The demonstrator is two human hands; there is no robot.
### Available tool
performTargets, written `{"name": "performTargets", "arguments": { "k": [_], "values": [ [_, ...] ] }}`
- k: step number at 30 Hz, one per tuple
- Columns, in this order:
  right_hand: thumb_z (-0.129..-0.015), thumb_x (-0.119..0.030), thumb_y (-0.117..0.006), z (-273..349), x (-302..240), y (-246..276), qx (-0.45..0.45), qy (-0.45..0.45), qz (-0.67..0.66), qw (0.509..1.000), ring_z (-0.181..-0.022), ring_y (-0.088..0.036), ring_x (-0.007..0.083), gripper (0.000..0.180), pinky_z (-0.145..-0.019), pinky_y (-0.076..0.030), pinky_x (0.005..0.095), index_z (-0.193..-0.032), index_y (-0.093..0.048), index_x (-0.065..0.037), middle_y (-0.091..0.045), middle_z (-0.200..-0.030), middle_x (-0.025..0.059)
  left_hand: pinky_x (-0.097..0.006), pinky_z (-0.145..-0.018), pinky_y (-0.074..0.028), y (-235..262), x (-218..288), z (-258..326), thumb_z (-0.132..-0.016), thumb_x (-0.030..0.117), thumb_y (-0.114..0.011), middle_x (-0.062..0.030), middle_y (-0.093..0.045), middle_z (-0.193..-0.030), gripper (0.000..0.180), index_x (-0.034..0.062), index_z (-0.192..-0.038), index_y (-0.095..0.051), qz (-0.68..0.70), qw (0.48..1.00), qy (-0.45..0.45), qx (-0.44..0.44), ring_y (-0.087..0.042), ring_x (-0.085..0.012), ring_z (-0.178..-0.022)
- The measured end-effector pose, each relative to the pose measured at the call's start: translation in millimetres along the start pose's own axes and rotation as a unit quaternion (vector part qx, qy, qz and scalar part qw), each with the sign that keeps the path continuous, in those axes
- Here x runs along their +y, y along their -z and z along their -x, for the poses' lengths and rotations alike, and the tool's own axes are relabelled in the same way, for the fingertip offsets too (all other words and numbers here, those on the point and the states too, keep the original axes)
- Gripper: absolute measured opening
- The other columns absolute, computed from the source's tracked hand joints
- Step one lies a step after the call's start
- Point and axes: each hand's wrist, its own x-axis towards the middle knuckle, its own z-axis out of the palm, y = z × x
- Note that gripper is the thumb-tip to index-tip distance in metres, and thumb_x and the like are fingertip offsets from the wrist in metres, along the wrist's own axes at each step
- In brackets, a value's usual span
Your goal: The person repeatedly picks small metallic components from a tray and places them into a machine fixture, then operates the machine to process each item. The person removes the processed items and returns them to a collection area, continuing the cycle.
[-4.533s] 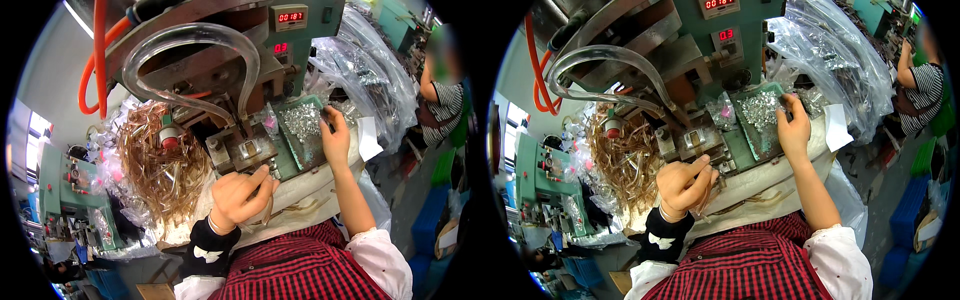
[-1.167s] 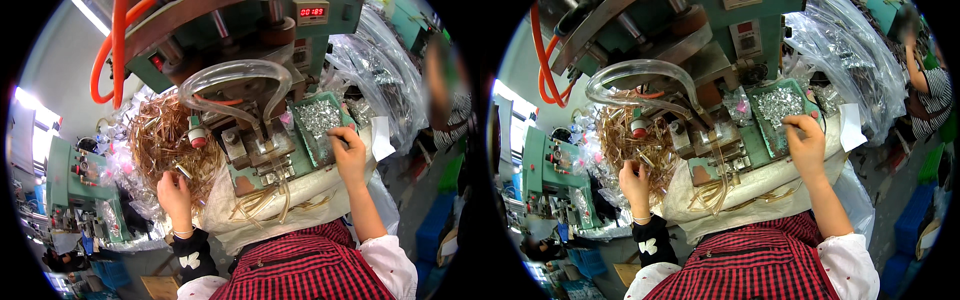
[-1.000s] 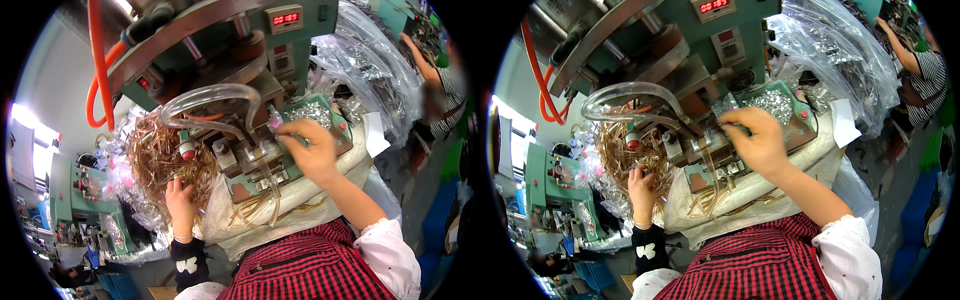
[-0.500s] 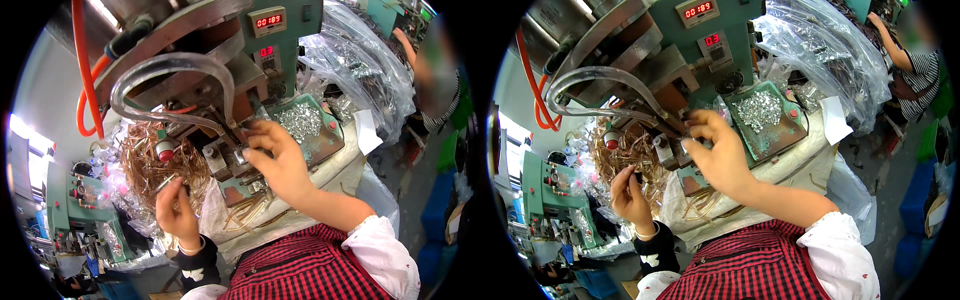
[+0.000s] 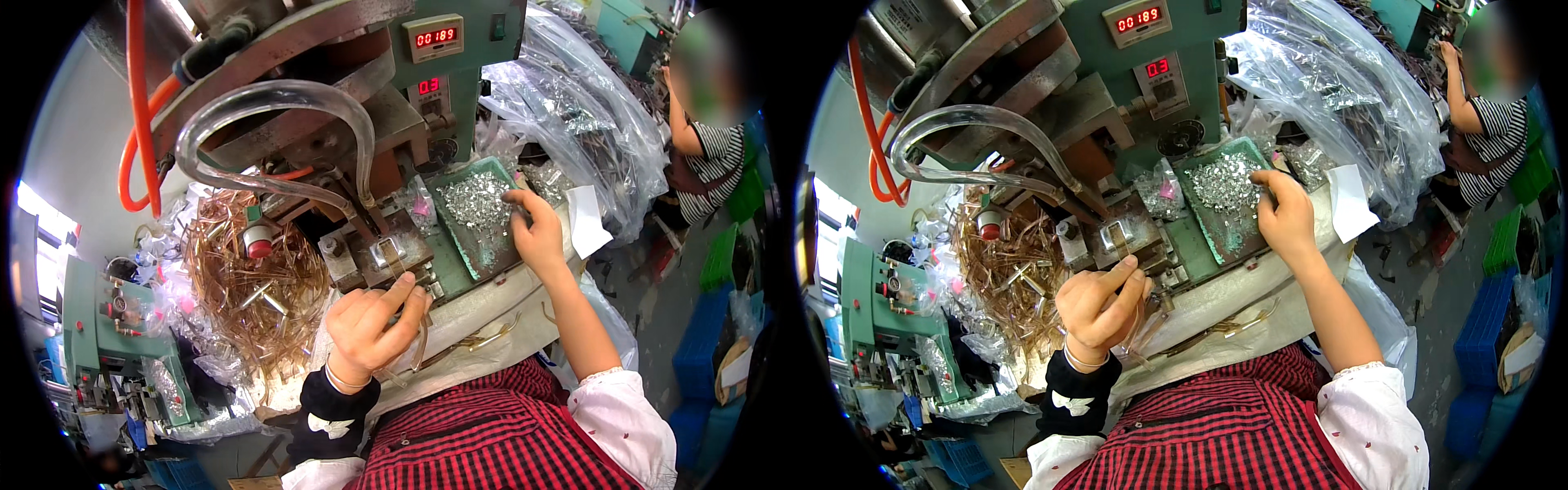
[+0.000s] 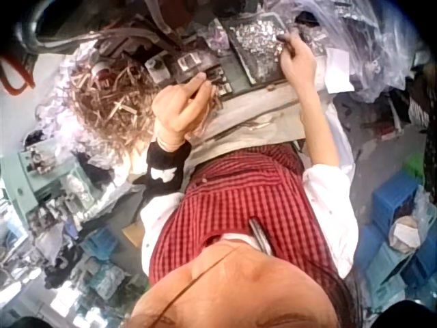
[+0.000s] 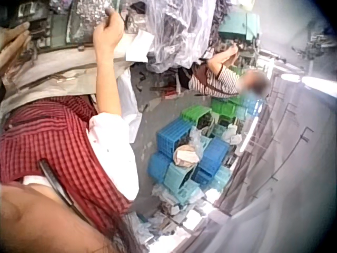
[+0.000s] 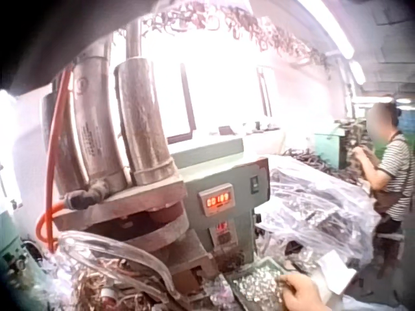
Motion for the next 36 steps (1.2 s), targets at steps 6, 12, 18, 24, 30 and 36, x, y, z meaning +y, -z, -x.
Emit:
{"name": "performTargets", "arguments": {
  "k": [6, 12, 18, 24, 30, 36],
  "values": [
    [-0.075, -0.006, -0.076, 20, -17, 8, -0.113, 0.021, 0.149, 0.982, -0.09, -0.06, 0.0328, 0.013, -0.08, -0.05, 0.0425, -0.086, -0.069, -0.006, -0.062, -0.085, 0.0084, -0.026, -0.047, -0.044, 3, 1, 1, -0.073, 0.004, -0.084, -0.0113, -0.075, -0.099, 0.026, 0.0068, -0.095, -0.072, -0.011, 1.0, 0.016, -0.013, -0.063, -0.0142, -0.057],
    [-0.075, -0.01, -0.078, 24, -10, -15, -0.073, 0.056, 0.195, 0.977, -0.088, -0.061, 0.0331, 0.015, -0.078, -0.05, 0.0449, -0.083, -0.066, -0.006, -0.062, -0.084, 0.0096, -0.027, -0.056, -0.048, 12, 25, 15, -0.075, 0.005, -0.079, -0.011, -0.074, -0.112, 0.024, 0.0059, -0.098, -0.075, 0.014, 0.992, 0.128, 0.011, -0.064, -0.0146, -0.064],
    [-0.083, -0.003, -0.074, 28, -12, -13, -0.005, -0.056, 0.012, 0.998, -0.078, -0.064, 0.0287, 0.013, -0.073, -0.05, 0.0385, -0.095, -0.068, -0.002, -0.068, -0.085, 0.0107, -0.034, -0.073, -0.052, 72, 18, 42, -0.078, -0.01, -0.076, -0.0104, -0.073, -0.089, 0.02, 0.0012, -0.094, -0.073, -0.13, 0.948, 0.282, 0.075, -0.067, -0.0231, -0.08],
    [-0.085, 0.001, -0.072, 15, -34, -27, 0.026, 0.069, -0.02, 0.997, -0.077, -0.063, 0.0275, 0.012, -0.073, -0.049, 0.0373, -0.096, -0.073, -0.003, -0.069, -0.085, 0.0105, -0.044, -0.069, -0.049, 56, -67, 120, -0.08, 0.016, -0.077, -0.0123, -0.066, -0.076, 0.02, 0.0066, -0.092, -0.064, -0.316, 0.839, 0.4, -0.19, -0.064, -0.0342, -0.076],
    [-0.08, 0.001, -0.073, 35, -16, 0, 0.024, -0.031, 0.027, 0.999, -0.078, -0.062, 0.0259, 0.013, -0.072, -0.048, 0.0374, -0.092, -0.072, -0.002, -0.067, -0.084, 0.0092, -0.045, -0.062, -0.051, 55, -83, 164, -0.081, 0.01, -0.07, -0.0136, -0.066, -0.072, 0.029, 0.0172, -0.109, -0.072, -0.14, 0.834, 0.496, -0.199, -0.064, -0.0344, -0.066],
    [-0.081, -0.006, -0.078, 24, -61, -1, -0.066, -0.109, -0.189, 0.974, -0.085, -0.066, 0.0195, 0.019, -0.082, -0.051, 0.0315, -0.098, -0.074, -0.001, -0.071, -0.09, 0.0086, -0.025, -0.068, -0.05, 94, -70, 112, -0.101, 0.008, -0.056, -0.0077, -0.075, -0.099, 0.018, -0.0014, -0.115, -0.064, 0.256, 0.699, 0.653, -0.139, -0.067, -0.0102, -0.084]
  ]
}}
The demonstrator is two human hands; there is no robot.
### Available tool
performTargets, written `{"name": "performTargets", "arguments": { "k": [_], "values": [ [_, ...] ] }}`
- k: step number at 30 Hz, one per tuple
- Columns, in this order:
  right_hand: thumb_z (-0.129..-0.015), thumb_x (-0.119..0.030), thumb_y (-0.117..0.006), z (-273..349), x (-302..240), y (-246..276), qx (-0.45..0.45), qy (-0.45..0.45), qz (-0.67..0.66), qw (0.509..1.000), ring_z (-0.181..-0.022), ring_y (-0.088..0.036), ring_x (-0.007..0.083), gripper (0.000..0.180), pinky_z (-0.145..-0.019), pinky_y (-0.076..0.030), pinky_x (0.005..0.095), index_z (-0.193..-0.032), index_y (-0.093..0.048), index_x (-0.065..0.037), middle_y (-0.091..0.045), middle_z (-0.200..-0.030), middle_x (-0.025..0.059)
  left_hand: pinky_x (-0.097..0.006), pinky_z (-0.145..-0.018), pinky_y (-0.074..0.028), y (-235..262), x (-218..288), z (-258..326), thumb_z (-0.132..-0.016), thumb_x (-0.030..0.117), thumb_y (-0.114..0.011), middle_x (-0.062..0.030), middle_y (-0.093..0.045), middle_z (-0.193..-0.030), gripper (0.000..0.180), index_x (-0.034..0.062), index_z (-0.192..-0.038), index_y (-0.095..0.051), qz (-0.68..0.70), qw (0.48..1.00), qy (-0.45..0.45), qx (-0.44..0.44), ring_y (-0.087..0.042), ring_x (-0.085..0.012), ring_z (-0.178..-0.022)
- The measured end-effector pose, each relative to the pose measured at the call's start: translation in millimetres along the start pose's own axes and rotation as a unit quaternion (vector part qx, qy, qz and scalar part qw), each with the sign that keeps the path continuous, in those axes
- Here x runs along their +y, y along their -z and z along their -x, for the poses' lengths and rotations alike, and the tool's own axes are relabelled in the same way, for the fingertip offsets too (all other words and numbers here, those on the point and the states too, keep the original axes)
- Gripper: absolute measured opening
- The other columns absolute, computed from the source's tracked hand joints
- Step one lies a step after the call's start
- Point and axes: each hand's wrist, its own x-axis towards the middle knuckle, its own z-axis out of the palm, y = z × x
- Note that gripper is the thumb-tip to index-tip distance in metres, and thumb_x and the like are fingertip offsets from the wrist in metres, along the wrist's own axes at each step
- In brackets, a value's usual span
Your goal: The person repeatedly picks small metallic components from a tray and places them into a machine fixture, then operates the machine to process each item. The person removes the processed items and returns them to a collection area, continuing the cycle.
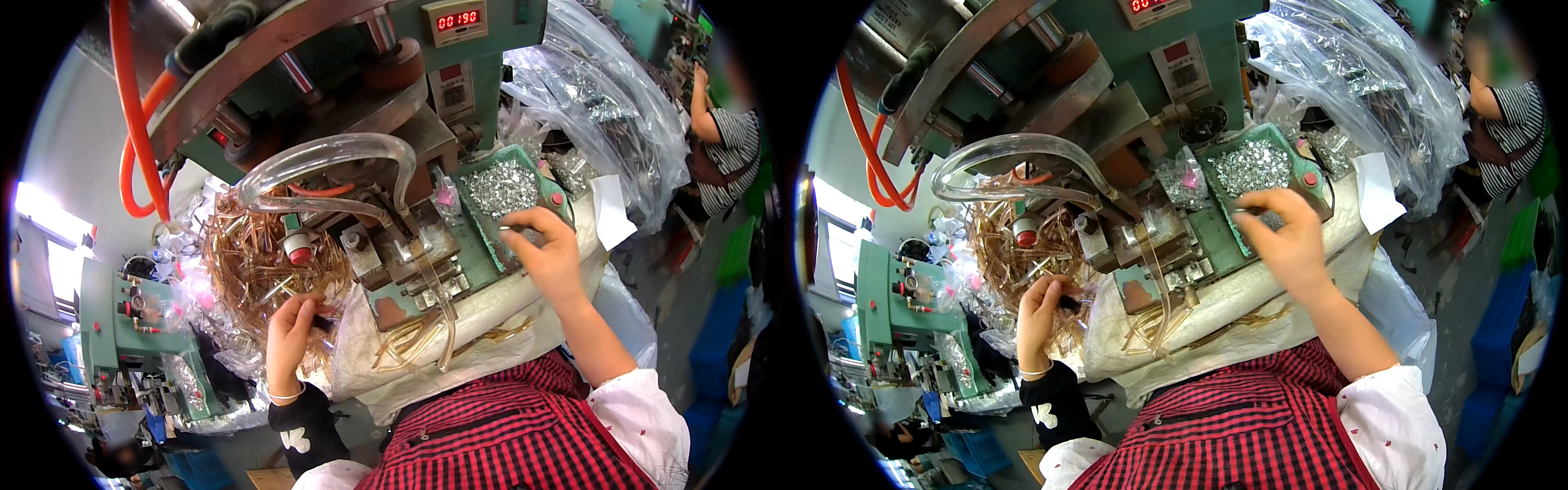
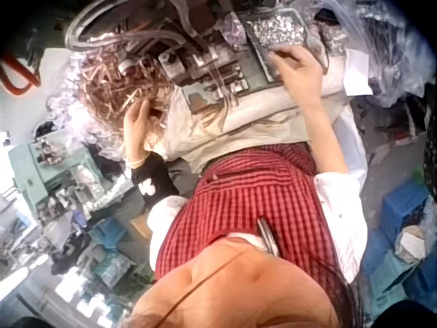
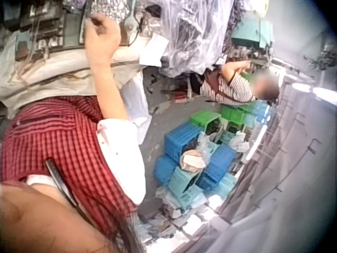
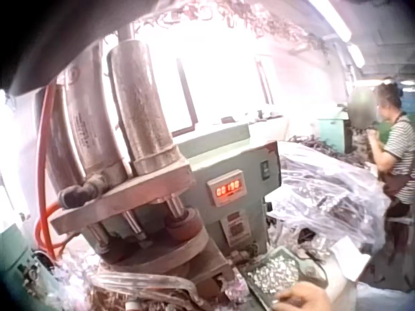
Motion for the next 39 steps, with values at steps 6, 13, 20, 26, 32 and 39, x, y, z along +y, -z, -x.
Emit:
{"name": "performTargets", "arguments": {
  "k": [6, 13, 20, 26, 32, 39],
  "values": [
    [-0.081, -0.007, -0.076, -30, -50, -63, -0.056, 0.095, -0.053, 0.993, -0.091, -0.069, 0.0268, 0.015, -0.084, -0.052, 0.0342, -0.096, -0.075, -0.001, -0.073, -0.094, 0.0126, -0.019, -0.062, -0.044, -37, -4, -4, -0.099, 0.012, -0.068, -0.0072, -0.075, -0.088, 0.013, -0.0001, -0.103, -0.066, 0.113, 0.981, -0.068, 0.143, -0.064, -0.0062, -0.071],
    [-0.084, 0.002, -0.07, -15, -48, -83, -0.039, 0.03, -0.167, 0.985, -0.097, -0.066, 0.0209, 0.033, -0.09, -0.05, 0.0323, -0.117, -0.065, 0.003, -0.071, -0.101, 0.0105, -0.022, -0.065, -0.051, -65, 54, 12, -0.103, 0.013, -0.061, -0.0095, -0.072, -0.103, 0.018, -0.0023, -0.106, -0.071, 0.07, 0.919, -0.285, 0.263, -0.067, -0.0119, -0.081],
    [-0.089, 0.001, -0.067, -12, -73, -85, -0.09, -0.065, -0.254, 0.961, -0.102, -0.065, 0.0153, 0.049, -0.094, -0.049, 0.0297, -0.135, -0.052, 0.004, -0.071, -0.105, 0.0106, -0.025, -0.061, -0.054, -59, 122, -3, -0.102, 0.009, -0.06, -0.015, -0.073, -0.091, 0.014, -0.0038, -0.105, -0.066, 0.021, 0.863, -0.401, 0.308, -0.068, -0.0181, -0.07],
    [-0.09, -0.001, -0.06, -3, -87, -55, -0.165, 0.051, -0.12, 0.978, -0.119, -0.065, 0.0309, 0.052, -0.103, -0.049, 0.0397, -0.142, -0.05, 0.002, -0.066, -0.126, 0.0219, -0.036, -0.07, -0.062, -95, 114, 24, -0.086, -0.007, -0.068, -0.0165, -0.072, -0.086, 0.01, -0.0021, -0.095, -0.068, -0.126, 0.799, -0.566, 0.16, -0.071, -0.0271, -0.074],
    [-0.087, -0.006, -0.068, -50, 24, -7, 0.105, 0.043, 0.04, 0.993, -0.115, -0.063, 0.0279, 0.044, -0.101, -0.048, 0.0386, -0.13, -0.062, -0.003, -0.069, -0.122, 0.0136, -0.025, -0.053, -0.043, -130, 103, 4, -0.077, 0.009, -0.083, -0.0067, -0.073, -0.098, 0.022, 0.0057, -0.096, -0.073, -0.26, 0.699, -0.65, 0.147, -0.059, -0.0116, -0.06],
    [-0.08, -0.004, -0.073, -7, 41, 16, 0.001, 0.099, 0.285, 0.953, -0.094, -0.059, 0.0287, 0.012, -0.085, -0.047, 0.0376, -0.091, -0.073, -0.007, -0.064, -0.091, 0.0076, -0.025, -0.051, -0.041, -133, 91, -3, -0.076, 0.009, -0.084, -0.0062, -0.073, -0.1, 0.025, 0.0078, -0.098, -0.074, -0.244, 0.704, -0.649, 0.153, -0.058, -0.0102, -0.057]
  ]
}}
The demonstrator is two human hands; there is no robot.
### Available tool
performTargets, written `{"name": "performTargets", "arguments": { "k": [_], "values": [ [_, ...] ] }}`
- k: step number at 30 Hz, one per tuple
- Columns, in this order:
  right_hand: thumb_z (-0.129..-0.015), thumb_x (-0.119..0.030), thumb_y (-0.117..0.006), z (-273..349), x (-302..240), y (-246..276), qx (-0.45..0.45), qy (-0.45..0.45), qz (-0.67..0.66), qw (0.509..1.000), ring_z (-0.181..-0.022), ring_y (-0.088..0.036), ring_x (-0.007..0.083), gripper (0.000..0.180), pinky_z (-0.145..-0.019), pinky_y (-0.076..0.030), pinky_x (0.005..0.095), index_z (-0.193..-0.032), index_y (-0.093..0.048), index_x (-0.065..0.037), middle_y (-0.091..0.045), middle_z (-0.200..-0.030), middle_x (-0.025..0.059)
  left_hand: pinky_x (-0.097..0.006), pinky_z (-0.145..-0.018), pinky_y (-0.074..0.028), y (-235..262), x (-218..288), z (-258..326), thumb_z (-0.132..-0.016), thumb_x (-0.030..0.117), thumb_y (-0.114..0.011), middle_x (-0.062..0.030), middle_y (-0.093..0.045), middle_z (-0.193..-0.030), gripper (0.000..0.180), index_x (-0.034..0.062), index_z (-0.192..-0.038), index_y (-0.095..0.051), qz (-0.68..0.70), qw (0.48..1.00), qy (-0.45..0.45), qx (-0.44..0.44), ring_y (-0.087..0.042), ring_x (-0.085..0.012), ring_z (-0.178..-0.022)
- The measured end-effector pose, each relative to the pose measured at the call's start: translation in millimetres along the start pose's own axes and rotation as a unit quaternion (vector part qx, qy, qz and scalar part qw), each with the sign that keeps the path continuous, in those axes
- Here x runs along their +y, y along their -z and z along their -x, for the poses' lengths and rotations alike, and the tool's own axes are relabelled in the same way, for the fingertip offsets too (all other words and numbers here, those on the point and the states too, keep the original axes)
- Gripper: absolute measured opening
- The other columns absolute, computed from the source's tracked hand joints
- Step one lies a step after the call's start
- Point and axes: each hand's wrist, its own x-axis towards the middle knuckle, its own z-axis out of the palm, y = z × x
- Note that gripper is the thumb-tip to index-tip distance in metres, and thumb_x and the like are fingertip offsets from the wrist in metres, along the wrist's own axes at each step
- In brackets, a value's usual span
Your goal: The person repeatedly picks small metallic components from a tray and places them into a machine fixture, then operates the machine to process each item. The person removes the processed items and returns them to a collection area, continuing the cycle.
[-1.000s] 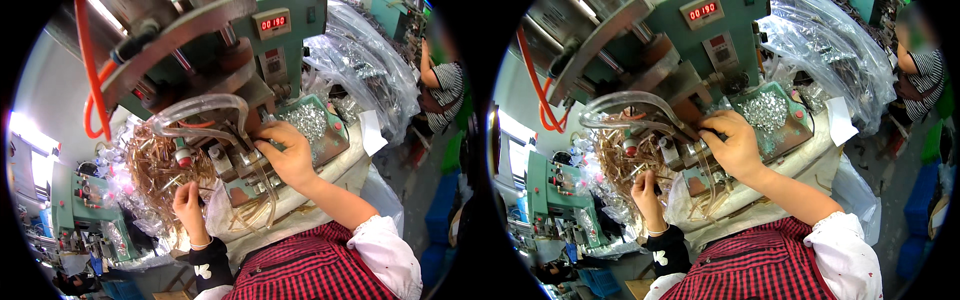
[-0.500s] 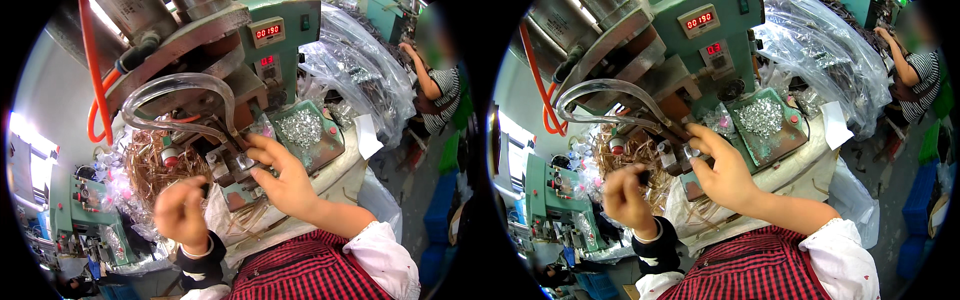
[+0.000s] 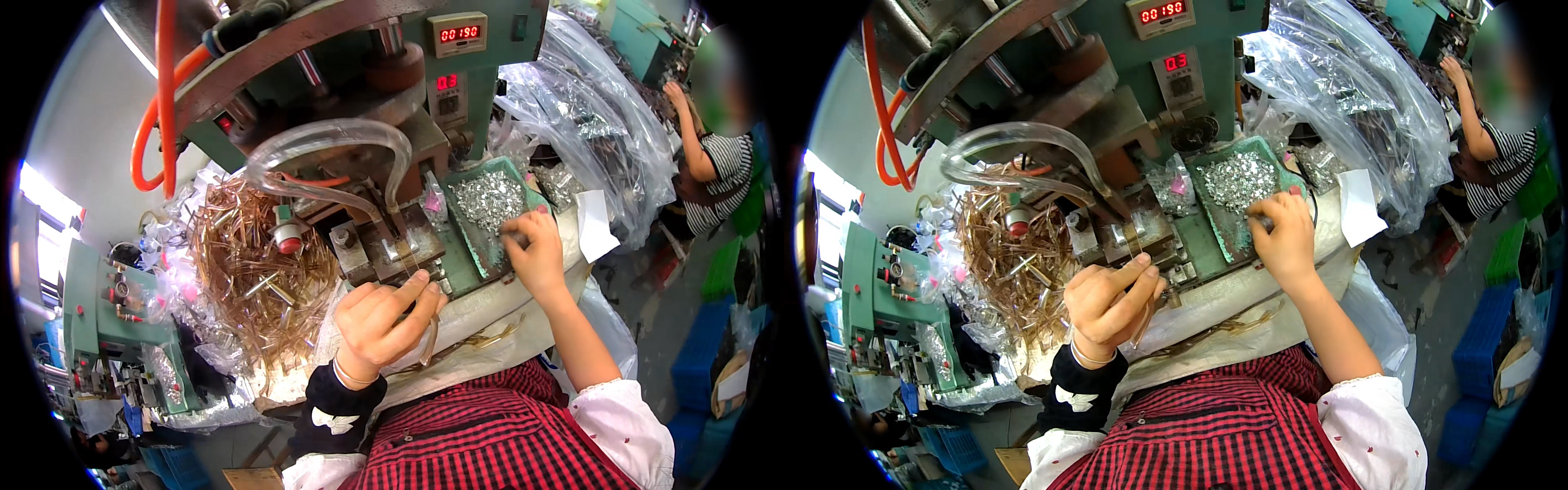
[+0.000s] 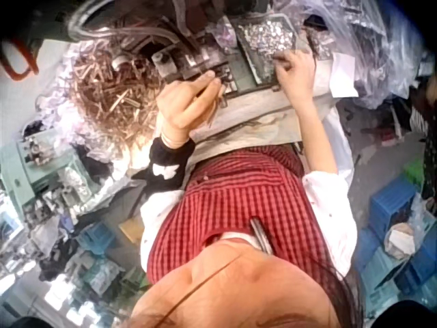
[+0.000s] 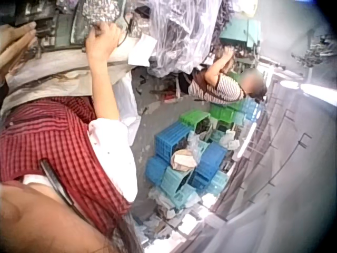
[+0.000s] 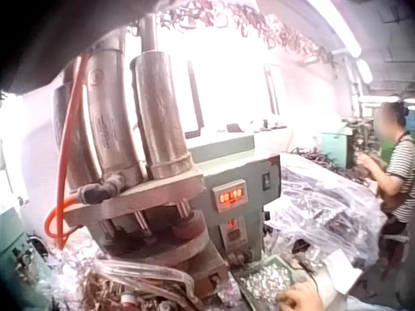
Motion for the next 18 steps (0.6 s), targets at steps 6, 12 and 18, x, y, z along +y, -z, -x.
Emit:
{"name": "performTargets", "arguments": {
  "k": [6, 12, 18],
  "values": [
    [-0.075, -0.012, -0.08, 3, -9, -23, 0.025, -0.004, 0.092, 0.995, -0.1, -0.058, 0.0313, 0.012, -0.082, -0.047, 0.044, -0.083, -0.072, -0.008, -0.063, -0.095, 0.0085, -0.027, -0.053, -0.045, 6, 22, 11, -0.074, 0.005, -0.083, -0.0115, -0.075, -0.112, 0.029, 0.0051, -0.102, -0.075, 0.015, 0.993, 0.116, -0.01, -0.062, -0.0132, -0.062],
    [-0.081, -0.004, -0.072, 5, -2, -24, 0.051, -0.042, -0.019, 0.998, -0.08, -0.064, 0.0303, 0.012, -0.073, -0.051, 0.0413, -0.091, -0.066, -0.004, -0.067, -0.086, 0.0102, -0.029, -0.063, -0.051, 56, 25, 44, -0.073, -0.004, -0.081, -0.012, -0.075, -0.1, 0.03, 0.003, -0.101, -0.075, -0.129, 0.97, 0.188, 0.082, -0.066, -0.0219, -0.072],
    [-0.086, 0.001, -0.07, -18, -15, -19, 0.12, 0.081, -0.037, 0.989, -0.083, -0.063, 0.0288, 0.013, -0.077, -0.049, 0.0391, -0.099, -0.071, -0.003, -0.068, -0.086, 0.01, -0.042, -0.077, -0.046, 81, -74, 70, -0.074, -0.001, -0.07, -0.0073, -0.064, -0.091, 0.019, 0.01, -0.09, -0.073, -0.302, 0.908, 0.273, -0.095, -0.059, -0.029, -0.088]
  ]
}}
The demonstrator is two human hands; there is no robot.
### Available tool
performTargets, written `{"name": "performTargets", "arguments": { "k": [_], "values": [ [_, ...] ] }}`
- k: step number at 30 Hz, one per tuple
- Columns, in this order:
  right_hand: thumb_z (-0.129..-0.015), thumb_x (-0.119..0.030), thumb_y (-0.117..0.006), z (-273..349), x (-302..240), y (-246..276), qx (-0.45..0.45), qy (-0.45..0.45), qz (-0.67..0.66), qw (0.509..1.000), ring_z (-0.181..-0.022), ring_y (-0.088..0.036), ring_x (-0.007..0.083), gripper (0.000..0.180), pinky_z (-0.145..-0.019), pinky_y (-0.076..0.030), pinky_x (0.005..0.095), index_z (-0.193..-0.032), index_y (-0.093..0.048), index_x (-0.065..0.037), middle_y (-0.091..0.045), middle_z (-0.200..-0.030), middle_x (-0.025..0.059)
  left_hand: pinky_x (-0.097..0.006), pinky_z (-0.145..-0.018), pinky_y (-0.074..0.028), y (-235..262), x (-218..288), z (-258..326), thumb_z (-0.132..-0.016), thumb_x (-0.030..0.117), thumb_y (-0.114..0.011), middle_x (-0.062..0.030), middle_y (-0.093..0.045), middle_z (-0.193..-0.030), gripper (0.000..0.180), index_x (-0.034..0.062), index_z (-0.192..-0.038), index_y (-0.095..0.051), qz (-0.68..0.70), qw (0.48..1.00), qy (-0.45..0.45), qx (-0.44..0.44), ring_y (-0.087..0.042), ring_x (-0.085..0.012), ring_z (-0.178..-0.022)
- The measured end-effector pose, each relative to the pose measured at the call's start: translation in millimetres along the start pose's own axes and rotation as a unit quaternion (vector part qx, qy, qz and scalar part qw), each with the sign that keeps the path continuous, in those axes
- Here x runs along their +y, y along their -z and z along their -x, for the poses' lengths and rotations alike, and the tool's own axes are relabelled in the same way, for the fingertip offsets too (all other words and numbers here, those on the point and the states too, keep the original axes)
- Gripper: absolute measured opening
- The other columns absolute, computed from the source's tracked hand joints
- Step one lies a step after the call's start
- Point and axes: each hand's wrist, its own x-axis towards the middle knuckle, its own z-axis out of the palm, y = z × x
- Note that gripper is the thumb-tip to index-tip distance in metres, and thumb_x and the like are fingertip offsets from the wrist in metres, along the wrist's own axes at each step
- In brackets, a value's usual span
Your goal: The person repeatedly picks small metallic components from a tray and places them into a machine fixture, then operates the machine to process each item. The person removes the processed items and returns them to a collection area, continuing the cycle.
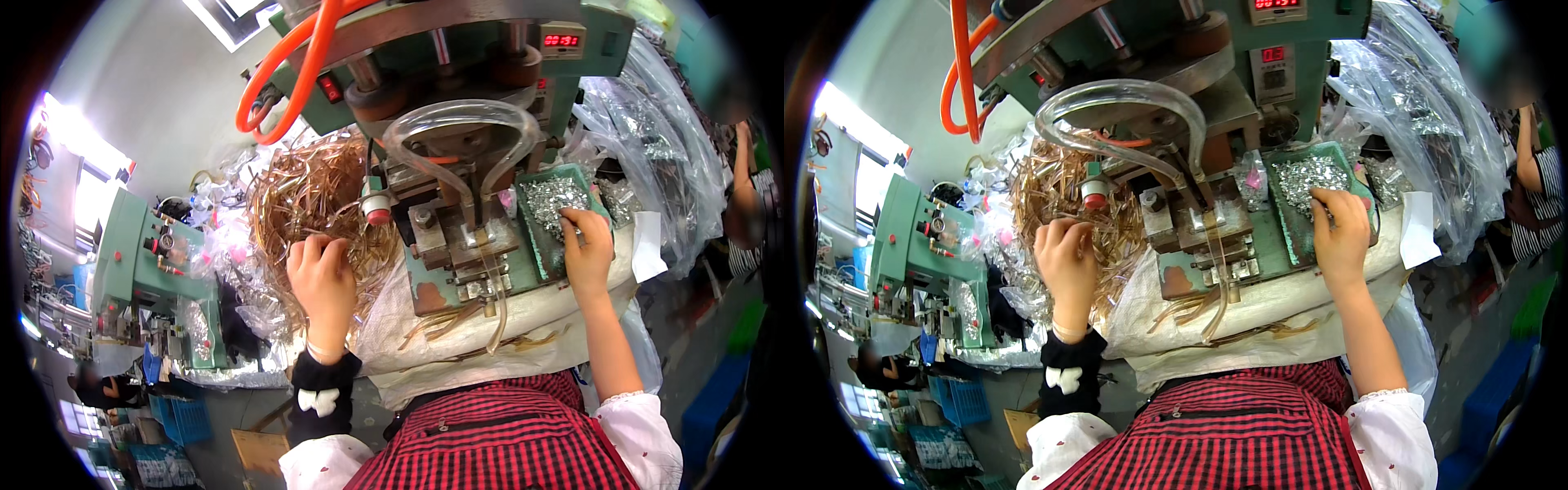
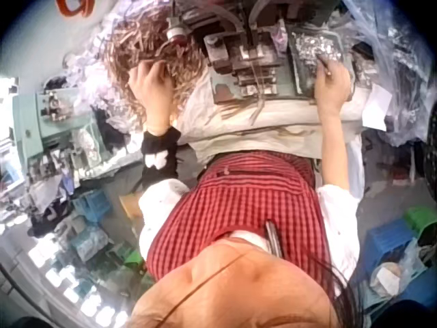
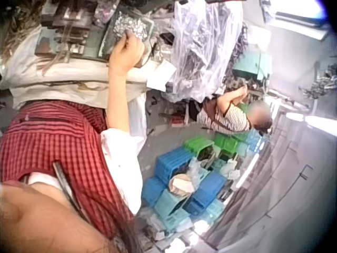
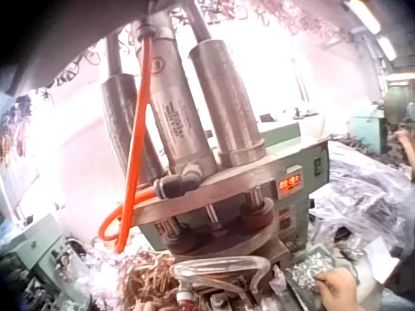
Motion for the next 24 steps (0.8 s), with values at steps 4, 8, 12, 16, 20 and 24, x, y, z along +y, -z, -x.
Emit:
{"name": "performTargets", "arguments": {
  "k": [4, 8, 12, 16, 20, 24],
  "values": [
    [-0.083, 0.001, -0.071, 4, -1, 0, -0.022, -0.019, 0.011, 1.0, -0.084, -0.062, 0.0302, 0.011, -0.077, -0.048, 0.0388, -0.093, -0.072, -0.004, -0.067, -0.087, 0.0103, -0.043, -0.078, -0.045, -61, -65, 36, -0.071, 0.002, -0.066, -0.0095, -0.06, -0.102, 0.021, 0.0098, -0.091, -0.068, -0.078, 0.994, -0.014, -0.072, -0.057, -0.0314, -0.095],
    [-0.08, 0.001, -0.072, 21, 3, 28, -0.012, -0.122, 0.016, 0.992, -0.086, -0.063, 0.0292, 0.012, -0.078, -0.049, 0.0386, -0.091, -0.073, -0.003, -0.068, -0.087, 0.0105, -0.043, -0.08, -0.047, -42, -55, 29, -0.075, 0.001, -0.065, -0.008, -0.068, -0.097, 0.019, 0.0067, -0.093, -0.068, -0.042, 0.999, -0.018, -0.027, -0.061, -0.0299, -0.091],
    [-0.08, 0.001, -0.072, 4, -28, 32, -0.058, -0.116, -0.125, 0.984, -0.089, -0.065, 0.0276, 0.014, -0.081, -0.05, 0.0373, -0.092, -0.076, -0.004, -0.071, -0.09, 0.011, -0.04, -0.075, -0.05, -31, -45, 28, -0.087, -0.001, -0.063, -0.0131, -0.066, -0.094, 0.019, 0.0018, -0.105, -0.066, 0.052, 0.997, 0.056, -0.016, -0.062, -0.0318, -0.082],
    [-0.082, 0.0, -0.072, -33, -83, 1, -0.056, -0.034, -0.223, 0.973, -0.092, -0.068, 0.0285, 0.019, -0.087, -0.052, 0.0373, -0.1, -0.076, -0.003, -0.072, -0.102, 0.014, -0.029, -0.074, -0.052, -53, -24, 29, -0.099, 0.005, -0.062, -0.0104, -0.068, -0.092, 0.014, -0.0015, -0.111, -0.065, 0.304, 0.926, 0.224, 0.025, -0.065, -0.0158, -0.081],
    [-0.089, 0.004, -0.067, -25, -111, -31, -0.1, -0.231, -0.447, 0.858, -0.099, -0.067, 0.0182, 0.034, -0.09, -0.051, 0.0291, -0.123, -0.063, 0.002, -0.071, -0.111, 0.0128, -0.025, -0.076, -0.052, -41, 29, 40, -0.1, 0.002, -0.062, -0.0077, -0.071, -0.091, 0.011, -0.0039, -0.108, -0.065, 0.4, 0.879, 0.257, 0.044, -0.065, -0.0113, -0.081],
    [-0.093, 0.005, -0.064, -22, -112, -32, -0.098, -0.265, -0.516, 0.808, -0.101, -0.065, 0.0104, 0.043, -0.091, -0.049, 0.0248, -0.134, -0.053, 0.004, -0.071, -0.113, 0.0111, -0.027, -0.082, -0.054, -3, 65, 15, -0.101, 0.001, -0.059, -0.0124, -0.071, -0.103, 0.009, -0.0043, -0.107, -0.064, 0.393, 0.903, 0.125, 0.122, -0.066, -0.0138, -0.091]
  ]
}}
